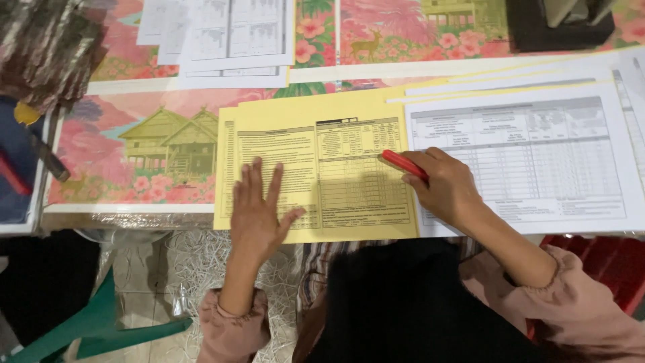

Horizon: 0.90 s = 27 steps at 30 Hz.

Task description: Checking and marking printed forms with a red marker at a workstation.

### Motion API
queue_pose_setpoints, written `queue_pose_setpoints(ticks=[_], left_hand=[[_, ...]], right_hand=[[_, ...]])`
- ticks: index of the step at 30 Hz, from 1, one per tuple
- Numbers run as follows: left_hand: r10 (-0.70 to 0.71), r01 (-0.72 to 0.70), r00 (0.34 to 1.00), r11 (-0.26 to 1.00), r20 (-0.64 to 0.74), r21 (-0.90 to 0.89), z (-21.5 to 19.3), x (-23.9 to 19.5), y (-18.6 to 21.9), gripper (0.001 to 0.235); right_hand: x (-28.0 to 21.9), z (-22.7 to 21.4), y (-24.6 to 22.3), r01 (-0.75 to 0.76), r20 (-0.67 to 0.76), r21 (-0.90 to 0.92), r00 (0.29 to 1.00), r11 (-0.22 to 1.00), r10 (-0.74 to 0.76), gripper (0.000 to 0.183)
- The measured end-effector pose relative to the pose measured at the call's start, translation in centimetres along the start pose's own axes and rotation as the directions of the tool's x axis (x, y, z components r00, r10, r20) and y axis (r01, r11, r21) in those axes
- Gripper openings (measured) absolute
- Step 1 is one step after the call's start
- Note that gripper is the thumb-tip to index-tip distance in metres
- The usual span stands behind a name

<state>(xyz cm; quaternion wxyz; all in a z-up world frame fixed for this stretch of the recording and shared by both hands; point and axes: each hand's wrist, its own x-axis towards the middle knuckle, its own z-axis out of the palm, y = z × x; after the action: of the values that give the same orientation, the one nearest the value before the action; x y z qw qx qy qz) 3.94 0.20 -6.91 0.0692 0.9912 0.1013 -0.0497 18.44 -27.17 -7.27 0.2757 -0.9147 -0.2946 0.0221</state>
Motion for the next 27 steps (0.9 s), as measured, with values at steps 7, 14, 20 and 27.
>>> queue_pose_setpoints(ticks=[7, 14, 20, 27], left_hand=[[0.212, -0.214, 0.754, 0.974, -0.621, 0.073, 9.8, -5.3, -1.3, 0.046], [0.233, -0.219, 0.503, 0.966, -0.832, 0.138, 7.8, -3.5, -0.8, 0.032], [0.219, -0.193, 0.459, 0.971, -0.861, 0.145, 9.7, -3.6, -1.3, 0.024], [0.083, -0.101, 0.494, 0.994, -0.866, 0.038, 6.9, -3.8, 0.0, 0.019]], right_hand=[[1.7, -0.4, -0.6, -0.065, 0.103, -0.043, 0.992, 0.997, 0.069, 0.037], [6.8, 4.0, -14.5, -0.483, 0.461, 0.228, 0.819, 0.846, 0.343, 0.036], [7.9, 14.5, -16.0, 0.749, 0.249, 0.104, 0.618, 0.655, -0.746, 0.034], [17.0, 15.1, -14.6, 0.591, 0.129, -0.065, 0.804, 0.804, -0.581, 0.030]])
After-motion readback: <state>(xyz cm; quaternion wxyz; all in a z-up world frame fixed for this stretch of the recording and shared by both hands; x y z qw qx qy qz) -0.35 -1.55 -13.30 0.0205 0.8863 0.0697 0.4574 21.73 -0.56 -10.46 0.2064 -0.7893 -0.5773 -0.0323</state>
